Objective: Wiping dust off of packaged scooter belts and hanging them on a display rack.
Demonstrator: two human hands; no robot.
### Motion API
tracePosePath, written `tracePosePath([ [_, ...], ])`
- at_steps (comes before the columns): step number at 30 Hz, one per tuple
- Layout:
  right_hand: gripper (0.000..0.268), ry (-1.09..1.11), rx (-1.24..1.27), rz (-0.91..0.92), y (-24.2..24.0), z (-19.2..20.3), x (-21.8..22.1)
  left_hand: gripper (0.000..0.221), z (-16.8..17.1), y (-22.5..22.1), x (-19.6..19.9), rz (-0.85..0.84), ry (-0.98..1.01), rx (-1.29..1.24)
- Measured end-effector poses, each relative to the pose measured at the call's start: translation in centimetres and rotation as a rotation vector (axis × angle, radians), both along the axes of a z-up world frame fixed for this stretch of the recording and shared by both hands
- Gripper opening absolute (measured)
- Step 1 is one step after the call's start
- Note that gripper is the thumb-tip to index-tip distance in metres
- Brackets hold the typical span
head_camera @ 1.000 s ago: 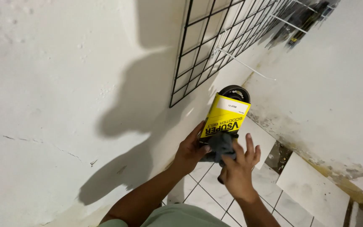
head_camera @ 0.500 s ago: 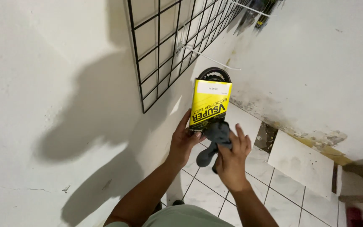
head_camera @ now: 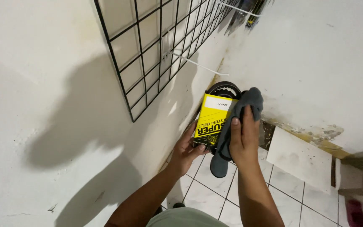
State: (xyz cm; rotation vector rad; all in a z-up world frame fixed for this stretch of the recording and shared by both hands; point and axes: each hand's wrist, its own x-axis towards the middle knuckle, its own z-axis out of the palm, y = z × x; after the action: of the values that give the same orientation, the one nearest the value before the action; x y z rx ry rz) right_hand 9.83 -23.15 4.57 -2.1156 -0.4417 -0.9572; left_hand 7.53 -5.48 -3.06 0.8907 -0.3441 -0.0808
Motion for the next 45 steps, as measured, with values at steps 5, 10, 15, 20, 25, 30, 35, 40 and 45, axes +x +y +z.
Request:
tracePosePath([
  [5, 0.057, 0.085, 0.087, 0.079, 2.8, -1.2, -1.4, 0.078, 0.9, -0.1, 1.0, 0.093, -0.042, -0.066],
  [10, 0.049, 0.342, 0.121, 0.082, 4.6, -1.7, -4.2, 0.079, 2.4, 1.9, 2.1, 0.064, -0.047, -0.045],
  [15, 0.05, 0.325, 0.199, 0.063, 3.6, -1.6, -3.2, 0.077, 2.8, 2.1, 1.2, 0.024, -0.008, 0.041],
  [20, 0.047, 0.254, 0.361, 0.065, 2.3, 2.1, 0.0, 0.084, -0.3, 1.2, 1.4, -0.132, 0.156, 0.034],
  [25, 0.048, 0.241, 0.291, -0.022, 1.9, 0.0, 0.5, 0.083, 0.2, 1.1, 1.0, -0.116, 0.126, -0.018],
  [30, 0.052, 0.363, 0.22, -0.06, 2.5, -2.9, -0.9, 0.083, 2.4, 1.2, 0.7, -0.066, 0.094, -0.091],
  [35, 0.052, 0.454, 0.12, 0.028, 3.3, -5.5, -3.6, 0.078, 2.8, 1.8, 0.9, 0.081, 0.094, -0.055],
  [40, 0.052, 0.494, 0.238, 0.087, 4.2, -6.3, -5.6, 0.08, 2.2, 1.5, 0.8, 0.102, 0.042, -0.118],
  [45, 0.051, 0.621, 0.611, 0.143, 3.7, -6.1, -6.2, 0.081, 2.3, 1.1, -0.1, 0.051, 0.119, -0.122],
])
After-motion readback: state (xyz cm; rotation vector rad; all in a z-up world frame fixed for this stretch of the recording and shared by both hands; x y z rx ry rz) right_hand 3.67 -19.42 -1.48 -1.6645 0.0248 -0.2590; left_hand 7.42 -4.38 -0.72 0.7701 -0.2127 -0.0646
